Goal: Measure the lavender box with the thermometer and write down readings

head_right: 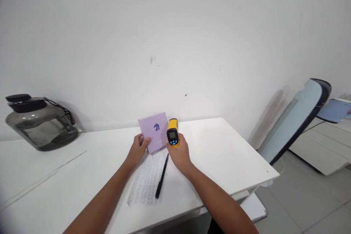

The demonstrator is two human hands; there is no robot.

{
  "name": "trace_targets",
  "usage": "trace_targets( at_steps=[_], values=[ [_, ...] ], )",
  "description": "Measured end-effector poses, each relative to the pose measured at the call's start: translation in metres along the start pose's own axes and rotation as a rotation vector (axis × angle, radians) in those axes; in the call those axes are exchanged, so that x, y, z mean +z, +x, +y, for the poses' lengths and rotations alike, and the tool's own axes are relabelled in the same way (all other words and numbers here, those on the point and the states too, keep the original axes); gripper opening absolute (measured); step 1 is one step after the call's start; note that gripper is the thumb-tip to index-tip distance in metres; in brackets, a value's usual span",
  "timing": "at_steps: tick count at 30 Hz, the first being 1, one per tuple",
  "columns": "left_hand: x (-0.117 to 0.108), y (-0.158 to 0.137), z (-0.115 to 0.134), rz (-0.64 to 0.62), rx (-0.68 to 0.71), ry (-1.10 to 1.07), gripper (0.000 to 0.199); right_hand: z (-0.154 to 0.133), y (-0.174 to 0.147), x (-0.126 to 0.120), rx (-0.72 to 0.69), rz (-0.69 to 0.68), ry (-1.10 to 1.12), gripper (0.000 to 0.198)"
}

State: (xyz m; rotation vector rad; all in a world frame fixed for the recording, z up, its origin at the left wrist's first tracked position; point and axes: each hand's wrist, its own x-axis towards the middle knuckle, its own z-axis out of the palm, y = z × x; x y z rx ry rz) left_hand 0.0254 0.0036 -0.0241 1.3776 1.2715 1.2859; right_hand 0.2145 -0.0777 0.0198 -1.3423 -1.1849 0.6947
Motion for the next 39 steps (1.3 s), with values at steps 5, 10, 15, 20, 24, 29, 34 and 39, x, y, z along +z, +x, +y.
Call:
trace_targets(
  at_steps=[5,10,15,20,24,29,34,39],
  values=[
    [0.0,-0.002,0.003,0.011,-0.018,0.012,0.068,0.006,0.01,-0.003,-0.015,0.011,0.09,0.053],
    [0.0,0.0,0.0,0.01,-0.011,0.013,0.068,0.014,0.033,-0.025,-0.003,0.094,-0.05,0.063],
    [-0.001,0.001,-0.003,-0.011,-0.013,0.04,0.07,0.016,0.042,-0.042,-0.046,0.003,-0.561,0.053],
    [-0.001,0.001,-0.004,-0.008,-0.009,0.051,0.07,0.023,0.043,-0.035,-0.05,-0.19,-0.952,0.046],
    [0.0,0.002,-0.004,-0.017,-0.016,0.028,0.072,0.028,0.043,-0.029,-0.061,-0.203,-1.012,0.046],
    [0.001,0.001,-0.005,0.005,0.002,-0.001,0.071,0.015,0.033,-0.03,-0.197,-0.216,-1.135,0.033],
    [0.002,0.0,-0.006,0.012,0.012,-0.01,0.068,0.002,0.011,-0.024,-0.49,-0.716,-1.1,0.032],
    [0.002,0.001,-0.006,0.021,0.019,0.021,0.067,0.014,-0.003,-0.007,-0.717,-0.82,-1.145,0.036]
  ],
)
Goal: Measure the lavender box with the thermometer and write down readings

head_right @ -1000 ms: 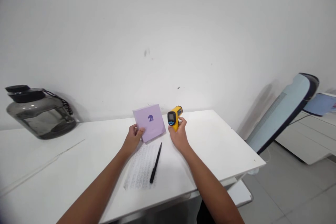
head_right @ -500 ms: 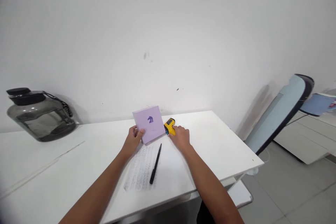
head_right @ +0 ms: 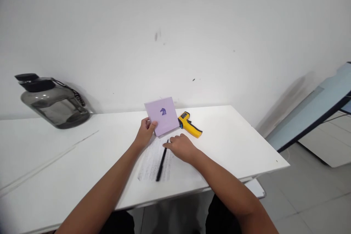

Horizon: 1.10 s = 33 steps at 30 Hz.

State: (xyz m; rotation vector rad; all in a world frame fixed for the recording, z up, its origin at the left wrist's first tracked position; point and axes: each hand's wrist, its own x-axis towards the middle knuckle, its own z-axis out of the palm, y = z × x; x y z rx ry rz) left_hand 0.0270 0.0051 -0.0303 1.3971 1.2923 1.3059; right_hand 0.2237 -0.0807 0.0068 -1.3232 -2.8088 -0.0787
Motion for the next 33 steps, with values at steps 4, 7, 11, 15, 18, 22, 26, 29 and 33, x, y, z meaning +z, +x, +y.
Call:
trace_targets(
  at_steps=[4,7,11,15,18,22,26,29,33],
  values=[
    [0.001,-0.001,0.002,-0.007,-0.01,-0.02,0.068,0.002,0.006,0.01,-0.124,0.133,-0.014,0.028],
    [0.002,-0.002,0.003,-0.012,-0.005,-0.018,0.069,0.009,0.0,0.003,-0.134,0.445,0.113,0.029],
    [0.001,-0.003,0.005,-0.036,-0.02,0.032,0.071,0.009,-0.023,-0.014,0.098,0.763,0.531,0.024],
    [0.001,-0.004,0.009,-0.024,-0.028,0.075,0.073,-0.005,-0.045,-0.008,0.257,0.456,0.975,0.046],
    [0.001,-0.005,0.013,-0.031,-0.038,0.088,0.073,-0.014,-0.047,0.008,0.339,0.357,1.241,0.055],
    [0.001,-0.006,0.015,-0.022,-0.042,0.093,0.073,-0.018,-0.041,0.017,0.42,0.345,1.237,0.033],
    [0.001,-0.007,0.016,-0.037,-0.045,0.112,0.077,-0.019,-0.04,0.015,0.53,0.351,1.155,0.039],
    [0.0,-0.008,0.017,-0.052,-0.041,0.115,0.079,-0.02,-0.038,0.015,0.561,0.375,1.095,0.04],
    [0.0,-0.009,0.017,-0.031,-0.046,0.119,0.078,-0.02,-0.036,0.017,0.588,0.357,1.11,0.038]
  ],
)
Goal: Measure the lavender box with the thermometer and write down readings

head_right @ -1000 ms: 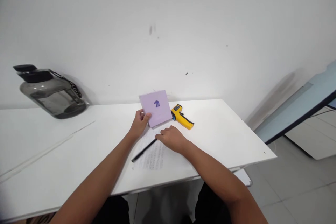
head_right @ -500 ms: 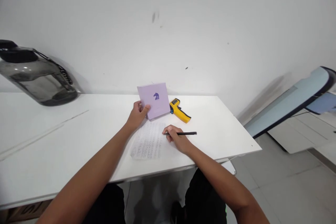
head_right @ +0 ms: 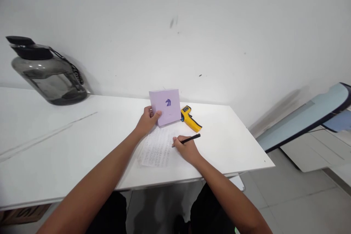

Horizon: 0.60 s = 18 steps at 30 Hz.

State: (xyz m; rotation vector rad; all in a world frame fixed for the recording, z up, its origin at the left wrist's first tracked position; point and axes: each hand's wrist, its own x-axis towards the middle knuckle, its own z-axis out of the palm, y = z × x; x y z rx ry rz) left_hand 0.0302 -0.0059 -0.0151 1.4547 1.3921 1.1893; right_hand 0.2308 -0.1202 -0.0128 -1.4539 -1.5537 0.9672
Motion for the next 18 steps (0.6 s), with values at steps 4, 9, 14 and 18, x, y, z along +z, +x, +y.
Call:
trace_targets(
  at_steps=[4,9,14,18],
  values=[
    [0.0004,0.001,-0.0021,-0.001,0.004,-0.015,0.078,0.0015,0.0006,0.0002,-0.005,-0.019,-0.01,0.04],
    [0.0012,0.0028,-0.005,-0.011,0.016,-0.025,0.081,0.0033,0.0001,0.0002,-0.036,-0.021,-0.055,0.035],
    [0.0016,0.0028,-0.0051,0.0,0.018,-0.027,0.08,0.0018,-0.0004,-0.001,-0.044,-0.05,-0.06,0.034],
    [0.002,0.0022,-0.0046,0.003,0.009,-0.024,0.082,0.0009,-0.0006,-0.0015,-0.042,-0.032,-0.033,0.038]
  ],
)
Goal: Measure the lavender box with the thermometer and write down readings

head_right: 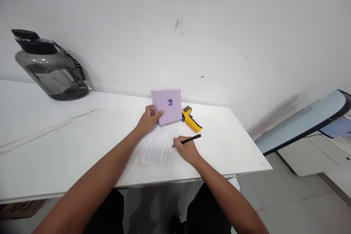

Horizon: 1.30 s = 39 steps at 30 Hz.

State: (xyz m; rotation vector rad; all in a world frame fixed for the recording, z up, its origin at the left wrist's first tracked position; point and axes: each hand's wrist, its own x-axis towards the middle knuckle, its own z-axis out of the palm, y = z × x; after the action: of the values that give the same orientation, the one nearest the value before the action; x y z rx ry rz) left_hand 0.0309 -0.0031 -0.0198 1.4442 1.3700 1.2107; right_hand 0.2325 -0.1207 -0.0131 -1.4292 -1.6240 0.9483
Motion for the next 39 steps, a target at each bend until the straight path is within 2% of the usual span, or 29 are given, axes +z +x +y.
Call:
trace_targets(
  at_steps=[8,15,30,39],
  values=[
    [-0.001,-0.0012,0.0016,-0.008,-0.008,-0.018,0.081,-0.0008,0.0002,0.0007,-0.015,0.038,-0.019,0.038],
    [-0.0012,-0.0023,0.004,-0.008,-0.015,0.002,0.081,0.0019,0.0012,0.0,-0.022,-0.014,-0.016,0.037],
    [-0.0011,-0.0009,0.0033,-0.016,-0.01,0.035,0.08,-0.0007,0.0005,0.001,-0.027,0.046,-0.015,0.039],
    [-0.0017,-0.0021,0.005,-0.019,-0.019,0.019,0.077,-0.0004,0.0,0.0,-0.038,0.034,-0.02,0.041]
  ],
)
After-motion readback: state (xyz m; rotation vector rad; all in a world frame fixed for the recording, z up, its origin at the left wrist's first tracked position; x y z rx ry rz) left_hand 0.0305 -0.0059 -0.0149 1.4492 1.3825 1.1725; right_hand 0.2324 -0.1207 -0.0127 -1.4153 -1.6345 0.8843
